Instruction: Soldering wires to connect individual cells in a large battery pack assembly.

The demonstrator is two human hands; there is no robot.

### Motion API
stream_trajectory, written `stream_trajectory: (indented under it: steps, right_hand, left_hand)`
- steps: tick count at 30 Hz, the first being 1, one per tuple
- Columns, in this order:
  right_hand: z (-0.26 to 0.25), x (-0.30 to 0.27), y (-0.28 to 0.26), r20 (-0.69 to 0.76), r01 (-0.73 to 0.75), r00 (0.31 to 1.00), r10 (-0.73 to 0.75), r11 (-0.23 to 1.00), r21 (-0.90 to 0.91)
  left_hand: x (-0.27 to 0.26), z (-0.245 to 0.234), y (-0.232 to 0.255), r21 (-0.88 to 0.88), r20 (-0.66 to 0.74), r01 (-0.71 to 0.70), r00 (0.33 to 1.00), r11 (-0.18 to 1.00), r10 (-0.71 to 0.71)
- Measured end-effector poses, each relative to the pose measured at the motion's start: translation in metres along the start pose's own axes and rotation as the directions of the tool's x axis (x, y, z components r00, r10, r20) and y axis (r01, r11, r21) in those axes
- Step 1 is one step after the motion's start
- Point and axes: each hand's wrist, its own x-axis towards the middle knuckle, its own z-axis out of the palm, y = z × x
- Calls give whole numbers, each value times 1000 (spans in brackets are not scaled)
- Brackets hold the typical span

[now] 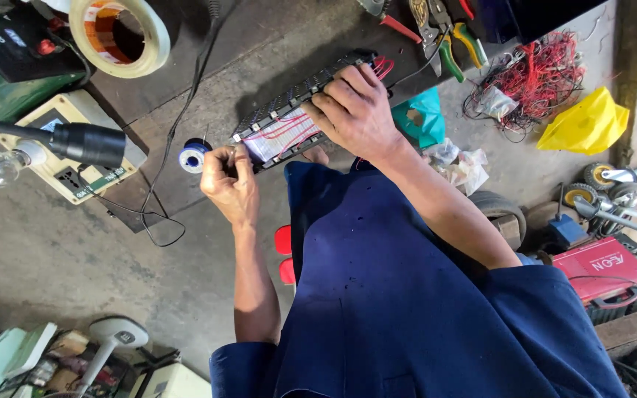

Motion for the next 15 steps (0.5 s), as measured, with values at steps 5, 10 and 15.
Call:
stream_trajectory:
  steps: [5,10,15]
  right_hand:
    - [-16,-17,24,144,-43,990,-6,943,330]
    - [-43,-8,38,120,-106,991,53,861,498]
    - [-63,-10,62,60,-189,982,181,867,462]
  left_hand:
    - [-2,-2,34,178,-90,-143,983,974,161]
    - [-9,21,55,318,260,-534,844,783,470]
    - [-1,47,58,260,511,-682,698,684,502]
